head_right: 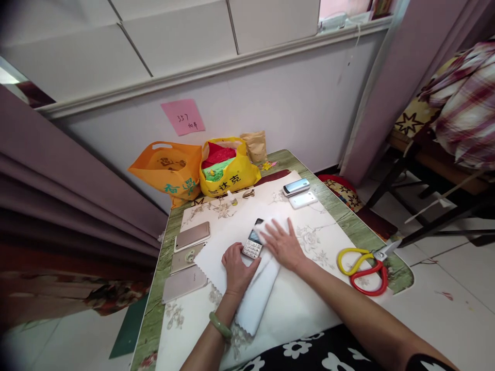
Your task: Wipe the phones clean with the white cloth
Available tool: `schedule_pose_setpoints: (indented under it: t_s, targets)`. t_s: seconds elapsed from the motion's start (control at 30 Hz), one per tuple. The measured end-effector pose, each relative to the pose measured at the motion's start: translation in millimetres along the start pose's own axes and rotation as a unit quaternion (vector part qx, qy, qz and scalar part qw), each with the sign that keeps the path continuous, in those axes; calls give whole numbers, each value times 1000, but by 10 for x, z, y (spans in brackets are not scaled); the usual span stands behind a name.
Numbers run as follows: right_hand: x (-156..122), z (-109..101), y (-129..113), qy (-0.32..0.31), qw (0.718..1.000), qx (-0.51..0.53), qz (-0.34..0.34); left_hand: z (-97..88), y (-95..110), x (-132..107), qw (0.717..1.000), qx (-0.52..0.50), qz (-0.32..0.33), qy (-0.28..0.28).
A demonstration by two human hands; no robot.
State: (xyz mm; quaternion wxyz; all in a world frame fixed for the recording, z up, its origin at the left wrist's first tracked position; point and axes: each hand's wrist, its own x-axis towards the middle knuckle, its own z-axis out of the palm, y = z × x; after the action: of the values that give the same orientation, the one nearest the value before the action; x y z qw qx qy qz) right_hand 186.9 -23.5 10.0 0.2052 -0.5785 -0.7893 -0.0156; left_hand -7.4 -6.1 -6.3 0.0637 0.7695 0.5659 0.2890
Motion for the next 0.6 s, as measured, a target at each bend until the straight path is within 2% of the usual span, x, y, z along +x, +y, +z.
schedule_pose_setpoints:
  t_s: [0.03, 0.07, 0.17, 0.2, 0.23, 0.3, 0.33, 0.37, 0.47, 0.5, 0.53, 0.6]
  targets:
    - [12, -11, -11, 15, 999, -13, 43, -1, -3, -2, 1000, -1, 2, 0]
    - [23, -21, -26, 17, 999, -17, 45, -2, -5, -4, 1000, -1, 3, -1]
    - [35, -32, -75, -31, 994, 10, -109, -6, -5, -7, 1000, 2, -2, 0]
    - [35, -28, -87, -39, 990, 17, -131, -8, -3, -7, 1000, 3, -2, 2]
    - [34, -20, -95, -35, 993, 18, -112, -10, 0, -6, 1000, 4, -1, 3]
    - [29, 4, -103, -5, 1000, 12, -15, -14, 4, -3, 1000, 3, 1, 5]
    - [26, 18, -103, 1, 1000, 14, 5, -16, 5, -2, 1000, 3, 2, 3]
    - [24, 31, -102, -6, 1000, 23, -12, -18, 5, 0, 1000, 2, 2, 0]
    - [37, 62, -81, -61, 985, 63, -147, -17, -2, 1, 1000, 5, 1, -4]
    - [51, 70, -71, -63, 986, 62, -144, -15, -5, 1, 1000, 6, 2, -1]
    - [66, 78, -64, -52, 992, 52, -101, -13, -7, 0, 1000, 6, 3, 3]
    - [93, 100, -66, -12, 999, 17, 26, -8, -11, -3, 1000, 3, 4, 7]
